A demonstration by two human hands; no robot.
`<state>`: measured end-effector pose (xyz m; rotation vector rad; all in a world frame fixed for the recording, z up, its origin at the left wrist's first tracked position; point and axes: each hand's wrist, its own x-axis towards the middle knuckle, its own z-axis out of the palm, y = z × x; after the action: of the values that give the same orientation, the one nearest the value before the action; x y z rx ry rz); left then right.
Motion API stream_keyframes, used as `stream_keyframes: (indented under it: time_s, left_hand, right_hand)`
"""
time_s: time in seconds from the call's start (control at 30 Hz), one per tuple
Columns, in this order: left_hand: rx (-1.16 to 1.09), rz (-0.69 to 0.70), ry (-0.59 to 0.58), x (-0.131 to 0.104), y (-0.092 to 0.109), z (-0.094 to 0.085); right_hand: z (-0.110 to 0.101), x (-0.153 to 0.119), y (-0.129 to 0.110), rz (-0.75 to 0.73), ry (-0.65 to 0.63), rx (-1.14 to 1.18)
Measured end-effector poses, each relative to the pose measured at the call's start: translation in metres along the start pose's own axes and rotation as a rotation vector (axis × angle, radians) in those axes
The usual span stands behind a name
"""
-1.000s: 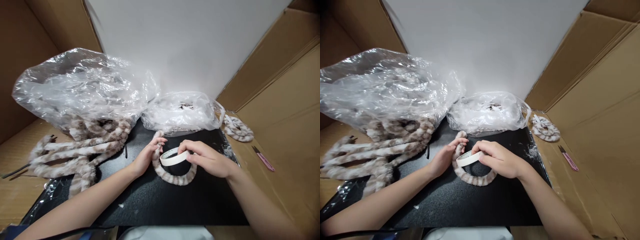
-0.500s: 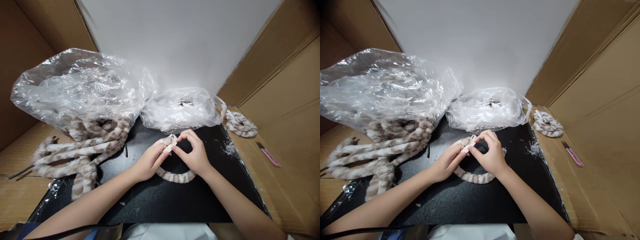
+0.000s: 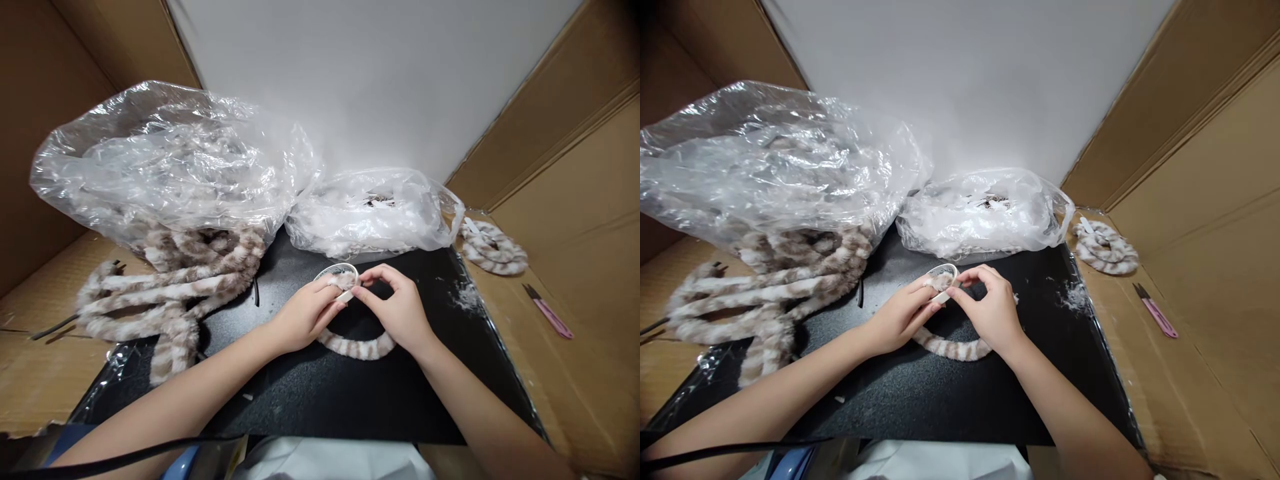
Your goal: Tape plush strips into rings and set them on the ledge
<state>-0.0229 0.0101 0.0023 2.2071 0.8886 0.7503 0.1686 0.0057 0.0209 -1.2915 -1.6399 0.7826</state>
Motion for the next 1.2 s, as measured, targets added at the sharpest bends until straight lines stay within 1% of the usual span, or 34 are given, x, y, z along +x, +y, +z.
stream_keyframes:
  time_s: [0.13,0.27,0.43,0.57,0.67,0.7,0.73,0.77,0.83,0.87,0.93,1.0,1.1,1.2]
  left_hand:
    - [-0.059,0.023,0.005,-0.001,0.001,-0.001]
    - [-0.063,0.027,-0.009,0.0,0.0,-0.001]
    - [-0.036,0.014,-0.008,0.0,0.0,-0.001]
    - [-0.008,-0.027,0.039,0.002,0.001,-0.003]
    - [0.015,-0.069,0.09,0.003,-0.001,-0.007]
    - [0.016,-0.08,0.109,0.003,-0.002,-0.008]
    - [0.014,-0.086,0.128,0.003,-0.002,-0.009]
    - [0.009,-0.09,0.142,0.003,-0.002,-0.01]
    - [-0.011,-0.09,0.143,0.002,-0.001,-0.01]
    - [-0.023,-0.091,0.136,0.002,0.0,-0.009]
    - [-0.051,-0.089,0.112,0.002,0.003,-0.007]
    - [-0.07,-0.085,0.087,0.001,0.005,-0.006]
    - [-0.091,-0.078,0.056,0.0,0.006,-0.007]
    - [-0.105,-0.07,0.008,-0.001,0.001,-0.011]
  right_hand:
    - [0.001,-0.001,0.001,0.012,-0.016,0.021]
    - [0.001,0.0,0.001,0.034,-0.037,0.027]
    - [0.001,0.0,0.001,-0.012,-0.108,-0.013]
    - [-0.004,-0.004,-0.007,-0.007,-0.255,0.012]
    - [-0.01,-0.006,-0.017,-0.008,-0.478,0.119]
    - [-0.012,-0.006,-0.019,-0.013,-0.511,0.148]
    - [-0.013,-0.005,-0.02,-0.019,-0.497,0.156]
    - [-0.013,-0.004,-0.019,-0.022,-0.443,0.133]
    - [-0.012,-0.002,-0.015,-0.035,-0.289,0.003]
    - [-0.01,-0.002,-0.012,-0.047,-0.237,-0.086]
    - [-0.005,-0.002,-0.007,-0.095,-0.204,-0.256]
    - [0.0,-0.003,-0.004,-0.17,-0.173,-0.348]
    - [0.004,-0.004,-0.002,-0.27,-0.099,-0.352]
    - [0.002,-0.001,0.0,-0.303,-0.024,-0.319]
